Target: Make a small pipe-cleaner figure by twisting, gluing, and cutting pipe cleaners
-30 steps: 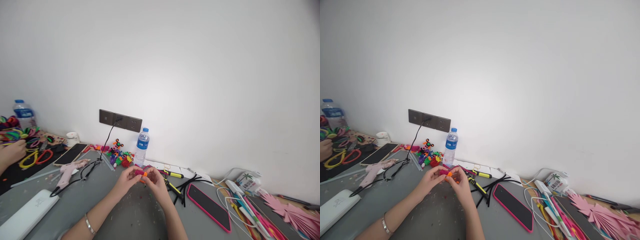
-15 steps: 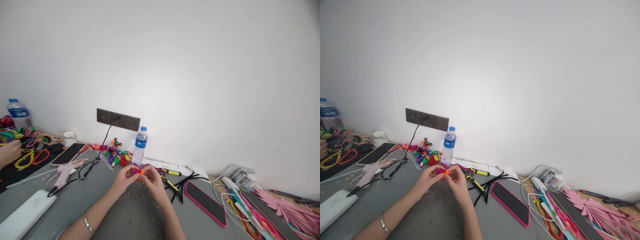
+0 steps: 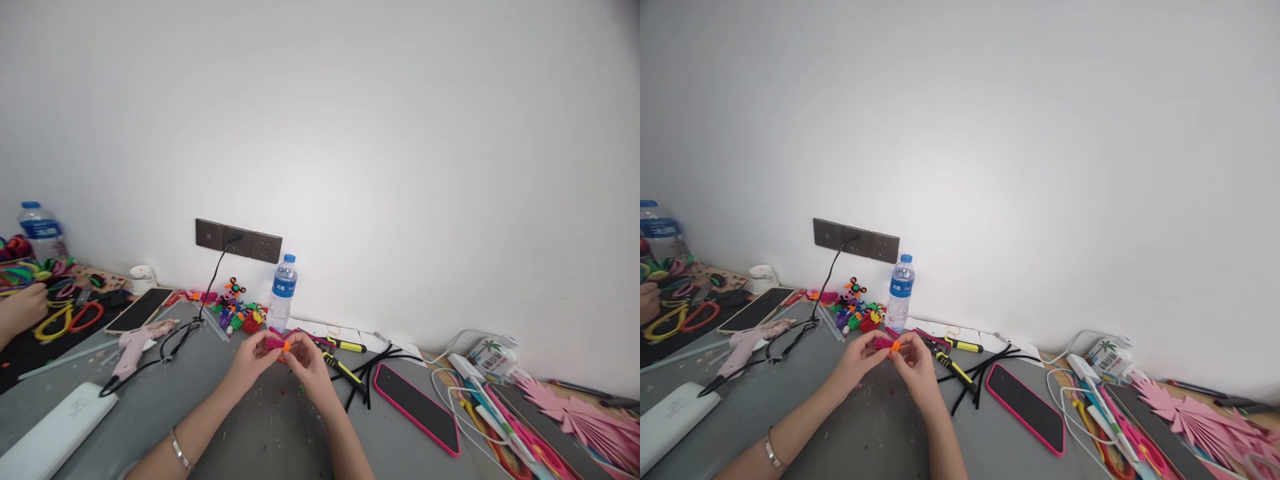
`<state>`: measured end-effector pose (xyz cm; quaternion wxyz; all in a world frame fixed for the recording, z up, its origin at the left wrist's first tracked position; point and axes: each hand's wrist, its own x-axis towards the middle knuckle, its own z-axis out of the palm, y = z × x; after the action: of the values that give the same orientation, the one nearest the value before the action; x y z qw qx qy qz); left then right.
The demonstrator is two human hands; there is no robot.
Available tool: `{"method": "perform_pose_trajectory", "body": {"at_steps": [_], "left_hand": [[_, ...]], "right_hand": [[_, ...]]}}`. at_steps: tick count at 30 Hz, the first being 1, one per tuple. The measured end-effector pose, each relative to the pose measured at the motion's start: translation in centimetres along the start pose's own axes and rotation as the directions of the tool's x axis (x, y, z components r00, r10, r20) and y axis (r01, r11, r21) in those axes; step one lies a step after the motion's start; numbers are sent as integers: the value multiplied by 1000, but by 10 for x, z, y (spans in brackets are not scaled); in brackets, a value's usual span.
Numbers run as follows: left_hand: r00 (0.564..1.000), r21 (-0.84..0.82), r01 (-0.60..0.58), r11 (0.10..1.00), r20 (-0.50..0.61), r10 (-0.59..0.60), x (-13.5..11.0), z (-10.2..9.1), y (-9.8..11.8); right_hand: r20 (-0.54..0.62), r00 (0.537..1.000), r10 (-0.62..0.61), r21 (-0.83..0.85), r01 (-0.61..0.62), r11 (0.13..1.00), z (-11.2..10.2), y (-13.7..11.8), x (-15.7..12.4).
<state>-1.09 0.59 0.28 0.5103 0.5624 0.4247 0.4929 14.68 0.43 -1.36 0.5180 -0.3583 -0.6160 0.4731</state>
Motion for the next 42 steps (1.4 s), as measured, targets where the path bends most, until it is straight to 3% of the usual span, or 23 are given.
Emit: {"method": "perform_pose_trajectory", "body": {"at_steps": [7,28,36,42], "left_hand": [[999,3,-28,1000,33,28,-1,-1,-1],[997,26,-74,997,-5,75,-3,-1,3],[994,-182,49,982,-87,-65,1,-3,-4],[993,-279,61,958,-76,-86,2,-3,-8]], "right_hand": [[-12,1000,16,-26,-16,1000,-1,-2,-1],[-21,1000,11,17,-10,1000,0,-5,0],[-59,998,-30,143,38,989,0,-2,0],[-161,987,-19,67,31,997,12,3,1]]}}
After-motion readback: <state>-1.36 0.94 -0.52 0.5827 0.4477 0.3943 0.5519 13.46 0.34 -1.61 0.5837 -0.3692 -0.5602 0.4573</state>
